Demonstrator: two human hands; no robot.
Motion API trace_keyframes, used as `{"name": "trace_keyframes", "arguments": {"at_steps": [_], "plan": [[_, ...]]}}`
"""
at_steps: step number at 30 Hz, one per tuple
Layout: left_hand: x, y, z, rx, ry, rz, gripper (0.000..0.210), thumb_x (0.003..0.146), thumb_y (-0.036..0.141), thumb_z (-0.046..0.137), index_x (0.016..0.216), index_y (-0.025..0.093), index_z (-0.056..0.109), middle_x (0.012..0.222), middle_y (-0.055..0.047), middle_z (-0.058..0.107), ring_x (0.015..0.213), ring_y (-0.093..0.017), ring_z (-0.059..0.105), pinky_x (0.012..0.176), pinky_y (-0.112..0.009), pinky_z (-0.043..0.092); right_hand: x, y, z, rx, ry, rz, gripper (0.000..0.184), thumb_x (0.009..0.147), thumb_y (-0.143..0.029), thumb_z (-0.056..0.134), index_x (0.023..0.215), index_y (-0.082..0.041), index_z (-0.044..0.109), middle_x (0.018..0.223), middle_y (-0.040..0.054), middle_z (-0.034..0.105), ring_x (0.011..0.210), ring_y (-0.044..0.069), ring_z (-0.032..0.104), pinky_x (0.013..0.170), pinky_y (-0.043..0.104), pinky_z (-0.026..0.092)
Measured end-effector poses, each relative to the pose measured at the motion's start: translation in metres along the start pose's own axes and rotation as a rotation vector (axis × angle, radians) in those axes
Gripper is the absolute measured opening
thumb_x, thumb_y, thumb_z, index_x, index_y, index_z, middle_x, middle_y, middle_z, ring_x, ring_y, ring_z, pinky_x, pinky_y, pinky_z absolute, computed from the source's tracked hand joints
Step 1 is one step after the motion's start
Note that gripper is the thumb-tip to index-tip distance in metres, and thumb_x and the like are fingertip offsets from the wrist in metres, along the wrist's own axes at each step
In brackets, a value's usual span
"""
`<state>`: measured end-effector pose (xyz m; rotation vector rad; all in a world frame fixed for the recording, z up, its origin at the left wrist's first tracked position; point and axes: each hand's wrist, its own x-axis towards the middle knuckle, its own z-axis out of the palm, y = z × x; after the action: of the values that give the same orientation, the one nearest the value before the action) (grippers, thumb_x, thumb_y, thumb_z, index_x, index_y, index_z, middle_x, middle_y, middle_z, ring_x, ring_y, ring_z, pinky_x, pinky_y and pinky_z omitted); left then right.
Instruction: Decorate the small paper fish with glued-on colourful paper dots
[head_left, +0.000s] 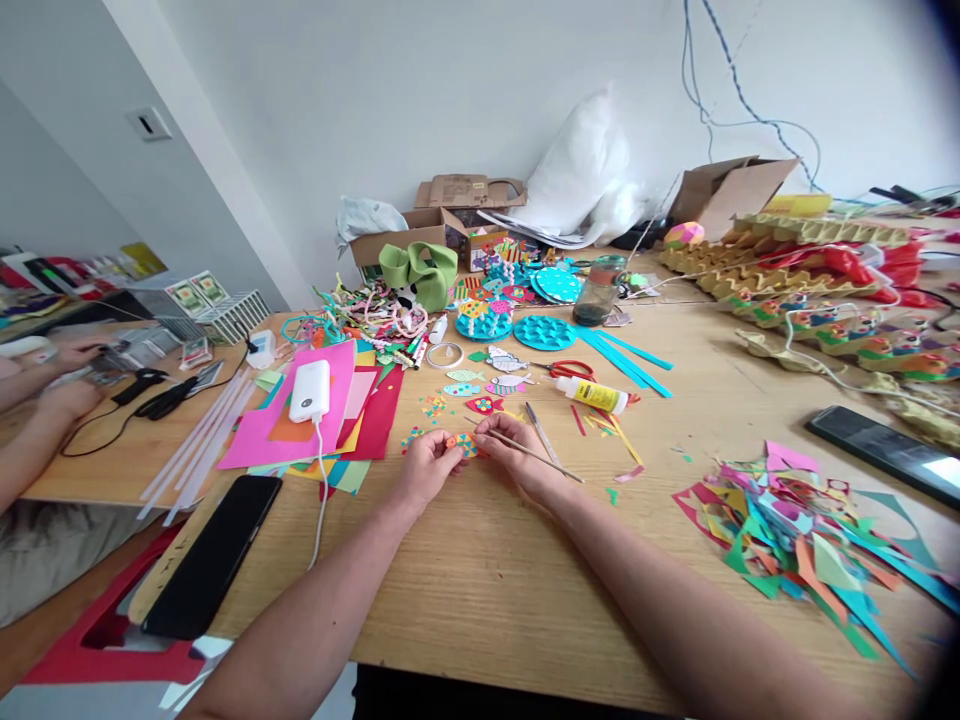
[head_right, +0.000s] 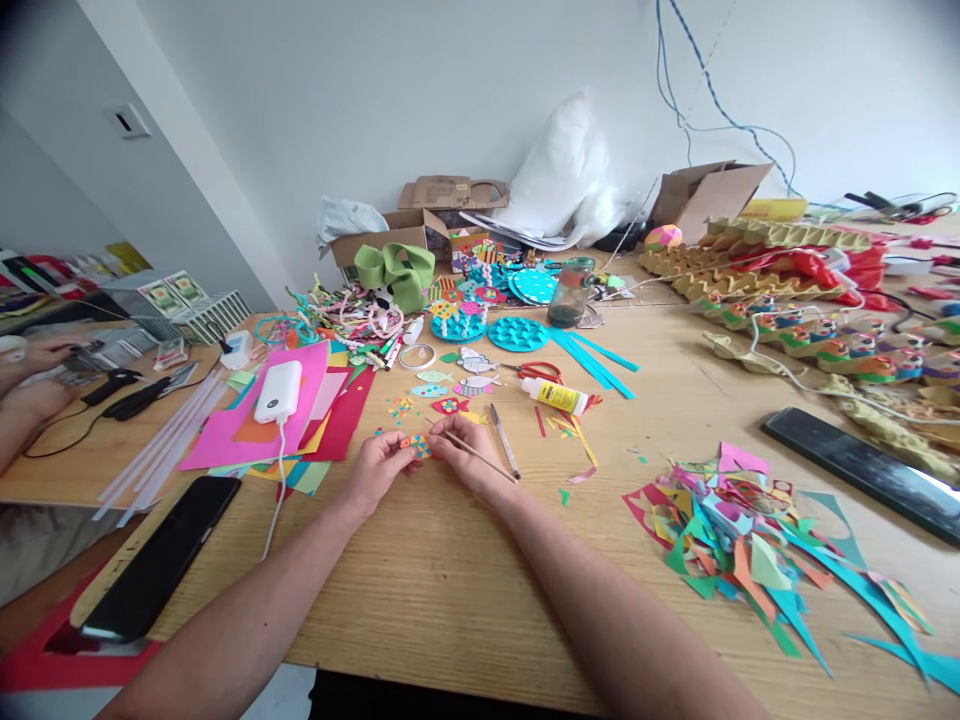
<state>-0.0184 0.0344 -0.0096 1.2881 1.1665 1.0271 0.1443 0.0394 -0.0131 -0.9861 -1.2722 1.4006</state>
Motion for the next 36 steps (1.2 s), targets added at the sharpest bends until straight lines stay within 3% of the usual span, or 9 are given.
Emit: {"name": "trace_keyframes", "arguments": {"at_steps": [9,21,36], "plan": [[-0.0007,0.0002,-0.0012,-0.007,-0.039,-0.019,0.024,0.069,0.039,0.066,0.067,0.016,0.059,0.060,0.001,0.060,0.054,-0.012,0.055,0.054,-0.025,0.046,0.0028,0.0060,-0.0014,-0.029,-0.054,-0.002,0.036,0.066,-0.042,0.076,0.083,-0.020,0.054,0.069,-0.0036,0.055,0.062,0.012,0.050,0.060,0.026,0.037],[0.0001,-0.0012,0.0009,0.056,-0.115,0.036,0.021,0.065,0.033,0.067,0.059,0.018,0.054,0.055,0.004,0.053,0.053,-0.011,0.050,0.054,-0.022,0.042,0.0014,0.0024,-0.0007,-0.040,-0.032,-0.019,0.033,0.066,-0.040,0.075,0.084,-0.021,0.054,0.070,-0.0032,0.056,0.063,0.013,0.050,0.059,0.026,0.039],[-0.0013,0.0017,0.0001,0.049,-0.110,0.026,0.023,0.067,0.038,0.066,0.061,0.018,0.056,0.056,0.002,0.059,0.053,-0.012,0.054,0.055,-0.024,0.046,0.0015,0.0021,0.0005,-0.039,-0.002,-0.040,0.037,0.067,-0.047,0.074,0.083,-0.021,0.054,0.068,-0.0042,0.052,0.060,0.012,0.047,0.057,0.025,0.035]]}}
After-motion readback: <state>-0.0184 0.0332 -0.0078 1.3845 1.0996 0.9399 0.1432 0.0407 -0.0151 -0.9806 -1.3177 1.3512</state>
